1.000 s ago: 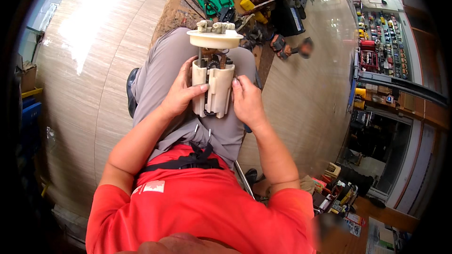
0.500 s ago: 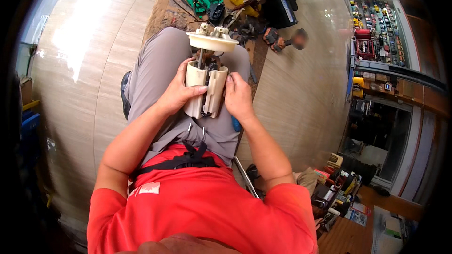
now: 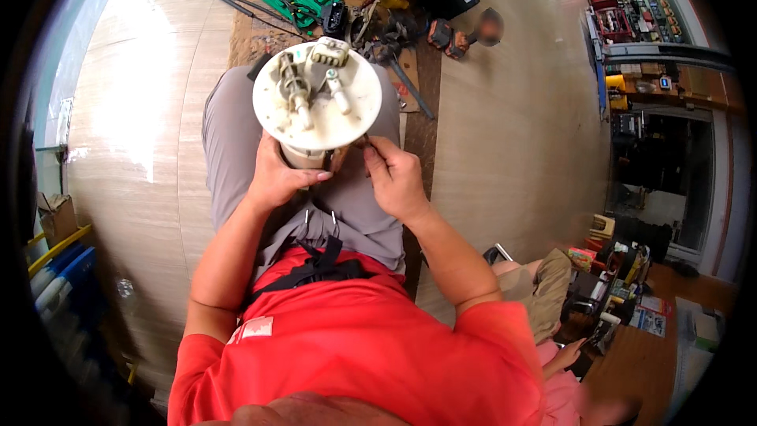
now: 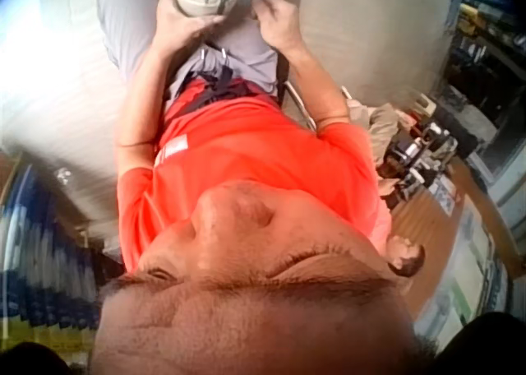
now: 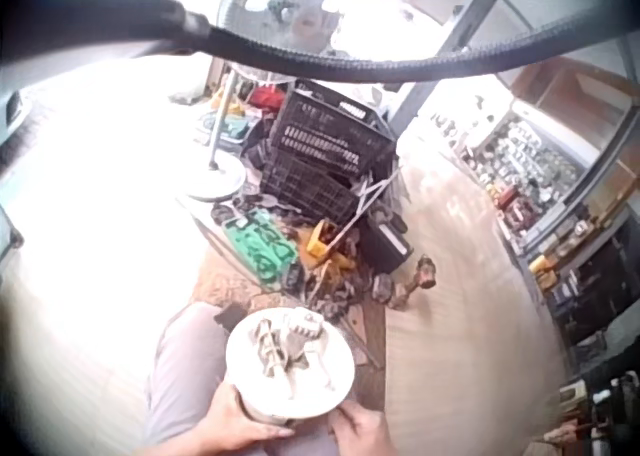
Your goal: The person disassembles and works on a fuel pump assembly using a screwdriver and by hand while sitting.
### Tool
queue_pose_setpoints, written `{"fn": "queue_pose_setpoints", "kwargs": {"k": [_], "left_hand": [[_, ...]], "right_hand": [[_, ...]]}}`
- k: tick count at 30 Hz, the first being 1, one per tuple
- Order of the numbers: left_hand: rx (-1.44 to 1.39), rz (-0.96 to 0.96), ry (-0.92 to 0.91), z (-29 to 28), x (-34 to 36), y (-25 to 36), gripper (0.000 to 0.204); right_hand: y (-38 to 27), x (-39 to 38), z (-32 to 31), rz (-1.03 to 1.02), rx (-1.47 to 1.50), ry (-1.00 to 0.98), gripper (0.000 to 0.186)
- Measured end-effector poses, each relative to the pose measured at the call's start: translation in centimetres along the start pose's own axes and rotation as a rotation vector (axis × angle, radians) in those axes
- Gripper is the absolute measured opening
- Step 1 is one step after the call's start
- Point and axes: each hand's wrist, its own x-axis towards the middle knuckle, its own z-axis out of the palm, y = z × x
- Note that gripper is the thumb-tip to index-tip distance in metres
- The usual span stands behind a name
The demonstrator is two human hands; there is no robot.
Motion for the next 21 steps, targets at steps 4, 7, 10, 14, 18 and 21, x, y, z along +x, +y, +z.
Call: {"fn": "queue_pose_setpoints", "kwargs": {"k": [4, 7, 10, 14, 18, 21], "left_hand": [[0.053, 0.019, 0.003, 0.1, -0.5, -1.2, 0.112], [0.175, 0.091, 0.052, 0.3, -0.6, -2.1, 0.107], [0.124, 0.030, 0.070, 0.2, -0.5, -2.3, 0.103], [0.004, -0.031, 0.054, 0.0, -0.5, -2.2, 0.099], [-0.051, -0.004, 0.035, 0.4, -1.0, -0.9, 0.097], [0.026, 0.065, 0.027, 0.3, -1.5, -1.6, 0.081]], "right_hand": [[0.3, -0.8, 0.2, -0.049, 0.057, 0.002, 0.020], [0.8, -0.9, 0.6, -0.036, 0.106, 0.002, 0.020], [0.9, -1.0, 1.1, -0.013, 0.136, 0.004, 0.019], [0.8, -1.3, 1.1, 0.008, 0.139, -0.004, 0.019], [1.2, -1.5, 0.7, -0.006, 0.138, -0.015, 0.019], [1.7, -1.6, 0.6, -0.008, 0.142, -0.013, 0.019]]}}
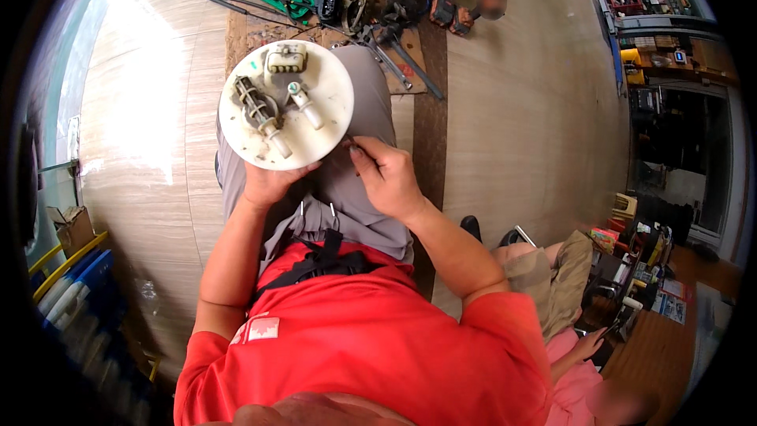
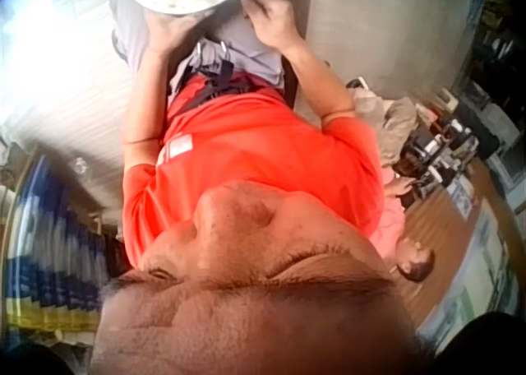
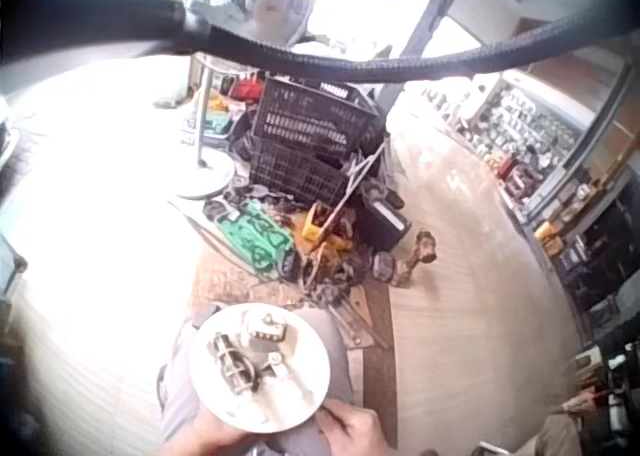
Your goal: The person disassembles and works on a fuel pump assembly using a screwdriver and by hand while sitting.
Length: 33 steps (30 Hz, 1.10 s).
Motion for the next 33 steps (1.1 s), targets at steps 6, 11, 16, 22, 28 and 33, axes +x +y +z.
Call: {"fn": "queue_pose_setpoints", "kwargs": {"k": [6, 11, 16, 22, 28, 33], "left_hand": [[-0.022, 0.030, -0.015, 0.0, 0.3, 0.3, 0.078], [0.039, 0.081, -0.012, 0.1, 0.2, -0.3, 0.077], [0.056, 0.022, 0.013, -0.1, 0.3, -1.0, 0.087], [0.131, -0.016, 0.036, -0.5, 3.1, 1.2, 0.114], [-0.041, -0.091, -0.064, -1.4, 5.2, 3.5, 0.108], [0.153, -0.075, -0.263, -1.4, 6.7, 2.8, 0.105]], "right_hand": [[-1.5, 0.4, -0.2, -0.172, -0.172, -0.044, 0.013], [-2.9, 1.6, -1.6, -0.420, -0.341, -0.121, 0.014], [-4.9, 1.8, -2.7, -0.421, -0.465, -0.158, 0.016], [-2.8, 0.9, -2.1, 0.255, 0.561, -0.140, 0.015], [0.4, -4.9, 0.8, 0.559, 1.066, -0.209, 0.017], [0.6, -10.2, 0.5, 0.346, 0.481, -0.464, 0.044]]}}
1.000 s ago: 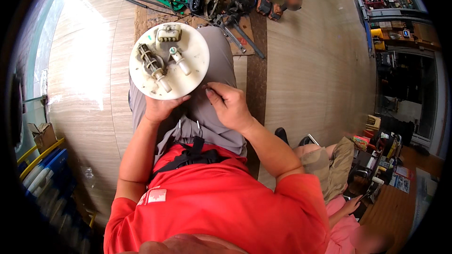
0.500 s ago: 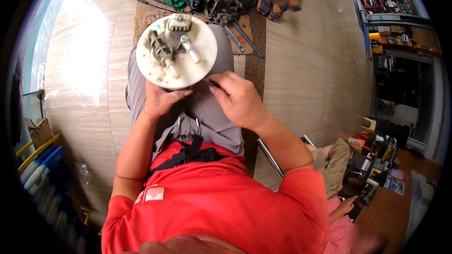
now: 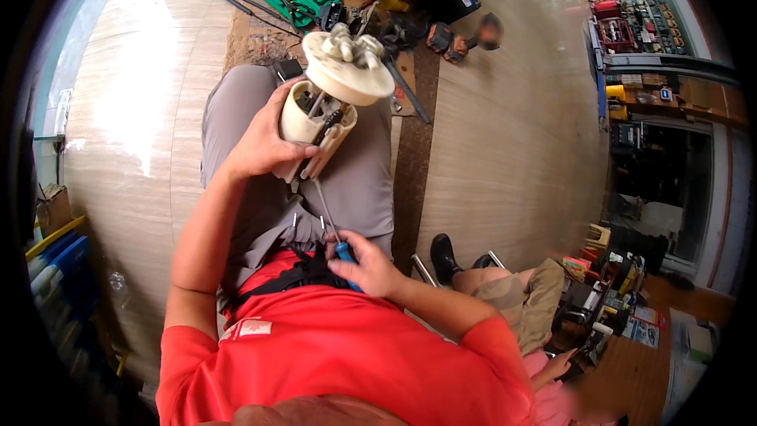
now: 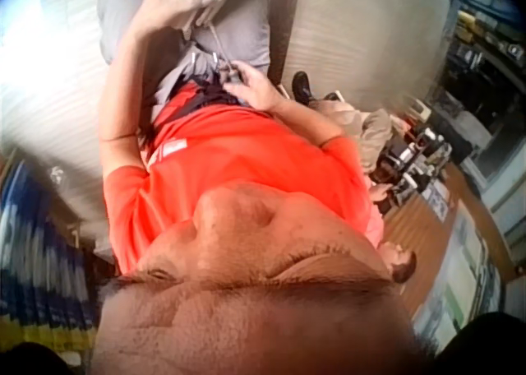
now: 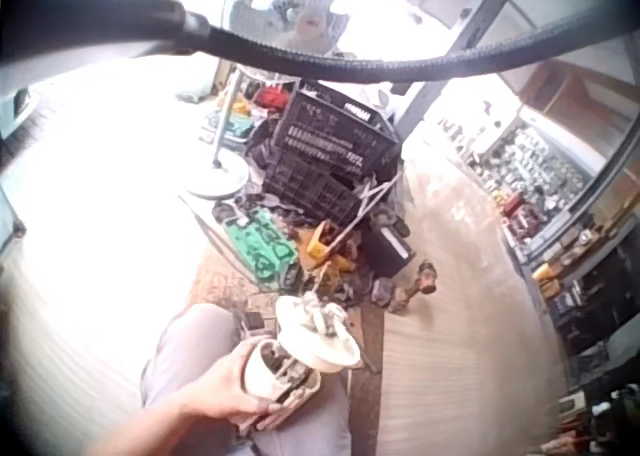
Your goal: The person disassembles and works on a fuel pump assembly using a screwdriver and by hand while sitting.
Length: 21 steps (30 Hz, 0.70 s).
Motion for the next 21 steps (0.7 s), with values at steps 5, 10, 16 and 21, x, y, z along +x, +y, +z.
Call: {"fn": "queue_pose_setpoints", "kwargs": {"k": [5, 10, 16, 21], "left_hand": [[0.039, -0.129, -0.210, -1.2, 0.7, -0.1, 0.108], [0.074, -0.064, -0.355, -1.3, 0.3, -1.7, 0.106], [0.193, 0.034, -0.367, -1.2, 0.3, -1.7, 0.103], [0.367, 0.127, -0.384, -1.4, -0.1, -1.8, 0.105]], "right_hand": [[-1.5, -2.3, -2.4, 0.069, 0.027, 0.014, 0.061], [-8.9, -1.9, -7.8, -0.272, -0.986, 0.113, 0.060], [-14.7, -1.7, -7.4, -0.306, -1.170, -0.008, 0.056], [-15.2, -0.7, -7.2, -0.252, -1.364, -0.074, 0.049]]}}
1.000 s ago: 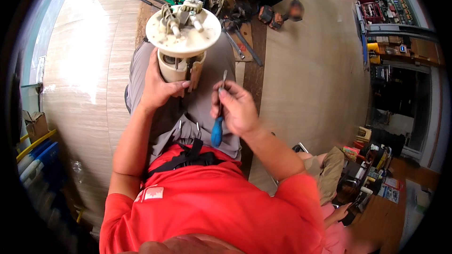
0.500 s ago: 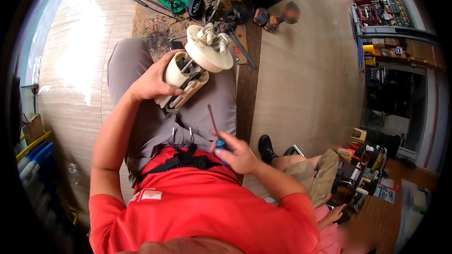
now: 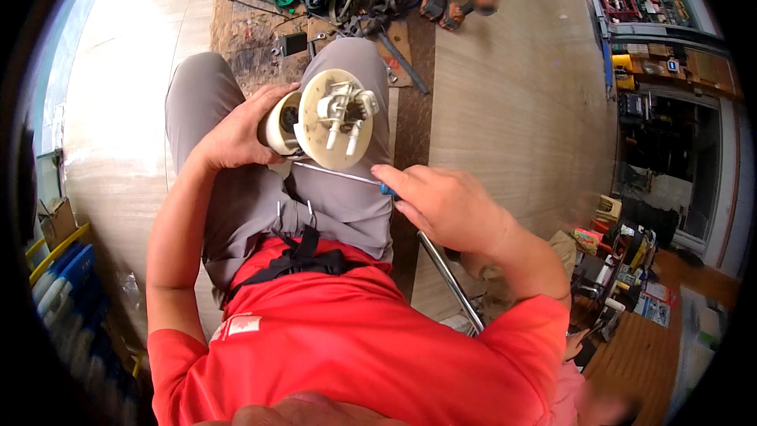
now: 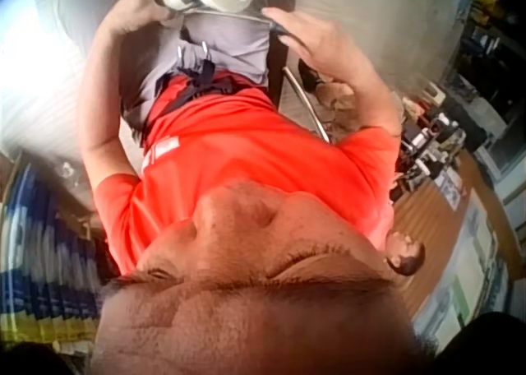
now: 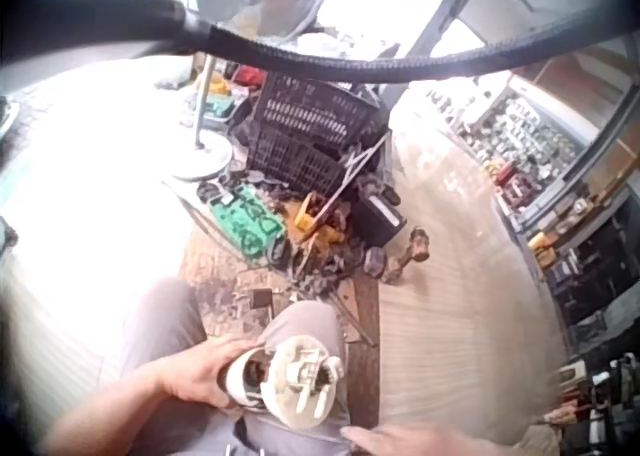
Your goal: The person disassembles and works on a fuel pump assembly using a screwdriver and by hand while sitting.
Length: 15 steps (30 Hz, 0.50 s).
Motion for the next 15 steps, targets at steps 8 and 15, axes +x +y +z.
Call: {"fn": "queue_pose_setpoints", "kwargs": {"k": [8, 15], "left_hand": [[-0.052, -0.117, 0.007, 0.5, -0.3, 0.6, 0.113], [-0.053, -0.097, 0.002, 0.8, 0.2, 0.0, 0.116]], "right_hand": [[-1.5, 1.1, 1.7, 0.043, 0.071, 0.045, 0.045], [-2.5, 0.7, 2.2, 0.052, 0.026, 0.149, 0.039]]}}
